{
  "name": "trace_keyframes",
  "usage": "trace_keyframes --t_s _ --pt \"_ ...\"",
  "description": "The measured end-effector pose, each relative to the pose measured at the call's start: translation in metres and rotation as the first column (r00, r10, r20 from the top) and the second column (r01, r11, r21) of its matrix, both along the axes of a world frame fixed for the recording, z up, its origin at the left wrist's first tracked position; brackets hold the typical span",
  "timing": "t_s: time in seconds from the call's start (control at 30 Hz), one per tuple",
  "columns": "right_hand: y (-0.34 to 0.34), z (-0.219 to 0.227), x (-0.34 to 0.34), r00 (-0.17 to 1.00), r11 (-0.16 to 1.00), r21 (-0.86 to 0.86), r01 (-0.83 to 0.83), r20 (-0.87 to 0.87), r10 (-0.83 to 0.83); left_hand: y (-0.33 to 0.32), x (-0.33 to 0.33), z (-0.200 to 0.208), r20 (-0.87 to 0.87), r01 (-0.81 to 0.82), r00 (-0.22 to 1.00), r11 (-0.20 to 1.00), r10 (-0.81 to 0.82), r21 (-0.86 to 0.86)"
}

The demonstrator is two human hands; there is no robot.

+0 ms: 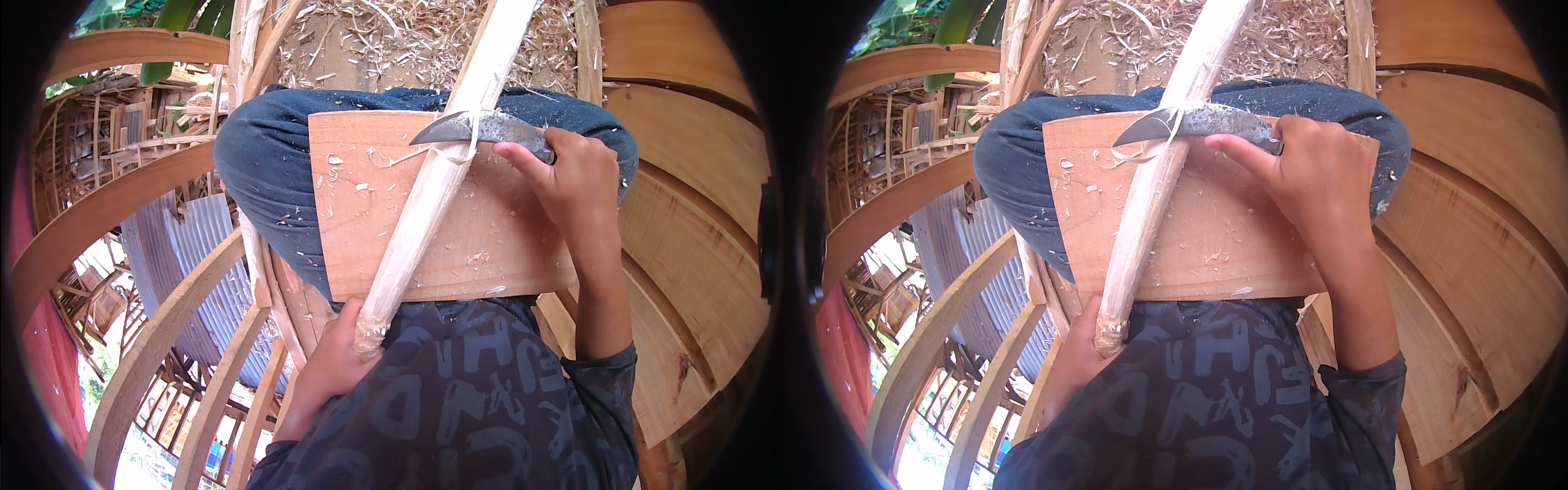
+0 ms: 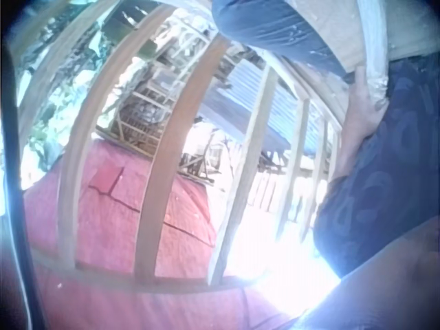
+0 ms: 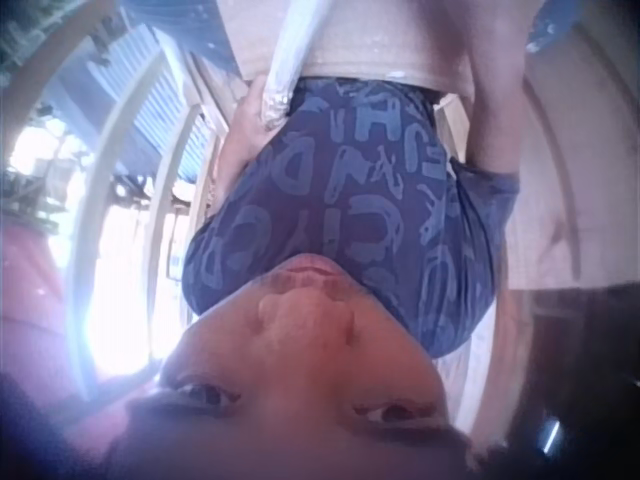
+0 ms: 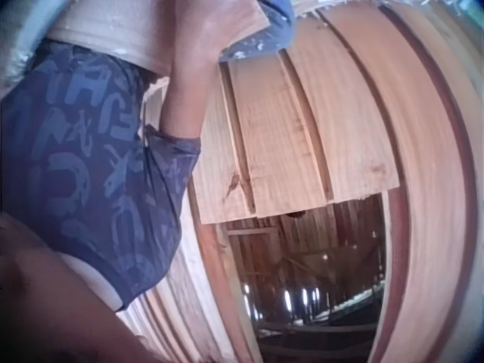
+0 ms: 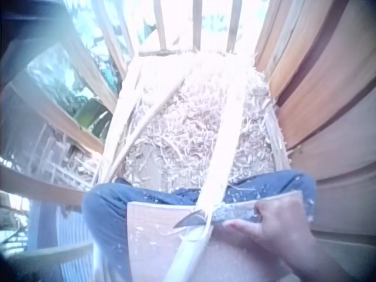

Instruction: The person sits cross-legged and uses a curved knife to shave and smooth a long wooden stick resting on a flat board. They repeatedly scrape the stick's surface, producing wood shavings that accumulate on the board and floor.

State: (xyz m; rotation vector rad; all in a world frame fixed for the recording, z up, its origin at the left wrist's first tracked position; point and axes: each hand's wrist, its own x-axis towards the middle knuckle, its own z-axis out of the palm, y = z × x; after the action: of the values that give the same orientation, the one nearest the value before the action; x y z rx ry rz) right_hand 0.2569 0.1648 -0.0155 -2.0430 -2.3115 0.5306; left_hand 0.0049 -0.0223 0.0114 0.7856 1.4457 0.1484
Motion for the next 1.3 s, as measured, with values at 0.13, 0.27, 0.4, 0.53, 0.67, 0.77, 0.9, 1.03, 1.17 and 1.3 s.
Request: trace_keyframes --t_s 0.13,0.27,0.4,0.53,0.67,0.77,0.9,1.03,1.17,1.3 --pt "-0.006 -0.002 -0.002 0.998 1.0 -0.012 0.019 -0.055 -0.02 -0.005 -0.002 -0.007 0.043 -0.018 0.999 1.0 0.017 0.014" --pt "-0.027 0.004 -0.014 0.993 0.998 -0.058 0.011 -0.121 -0.018 -0.002 -0.002 -0.005 0.025 0.006 1.0 1.0 -0.006 0.014" --pt "-0.057 0.016 -0.033 0.965 0.971 -0.111 -0.21 -0.185 0.187 -0.001 -0.004 -0.009 0.047 0.003 0.999 1.0 -0.004 0.013" --pt "-0.017 0.001 -0.011 0.994 0.997 0.031 -0.075 -0.076 0.077 -0.009 -0.007 -0.013 0.048 -0.018 0.999 0.999 0.016 0.036" --pt "0.0 0.002 -0.003 0.998 0.999 0.034 0.023 -0.062 -0.021 -0.001 -0.003 -0.006 0.023 0.002 1.0 1.0 -0.002 -0.005" --pt "-0.007 0.0 -0.006 0.989 0.997 -0.012 0.077 -0.129 -0.078 -0.006 -0.006 -0.011 0.066 -0.014 0.998 1.0 0.014 0.0" --pt "-0.014 0.012 -0.016 0.995 0.997 -0.077 0.027 -0.094 -0.034 -0.011 -0.009 -0.016 0.07 -0.034 0.997 0.999 0.032 0.028" --pt "-0.034 0.016 -0.028 0.983 0.985 -0.058 -0.163 -0.089 0.158 -0.005 -0.012 -0.014 0.046 0.039 0.998 0.999 -0.038 -0.011" --pt "0.012 0.004 -0.002 0.999 0.998 0.052 -0.034 0.03 0.033 -0.003 -0.006 -0.01 0.046 -0.025 0.999 1.0 0.024 0.008" --pt "0.006 0.004 -0.007 0.998 0.999 0.027 0.017 -0.052 -0.016 -0.001 -0.006 -0.01 0.072 -0.027 0.997 1.0 0.028 -0.014"
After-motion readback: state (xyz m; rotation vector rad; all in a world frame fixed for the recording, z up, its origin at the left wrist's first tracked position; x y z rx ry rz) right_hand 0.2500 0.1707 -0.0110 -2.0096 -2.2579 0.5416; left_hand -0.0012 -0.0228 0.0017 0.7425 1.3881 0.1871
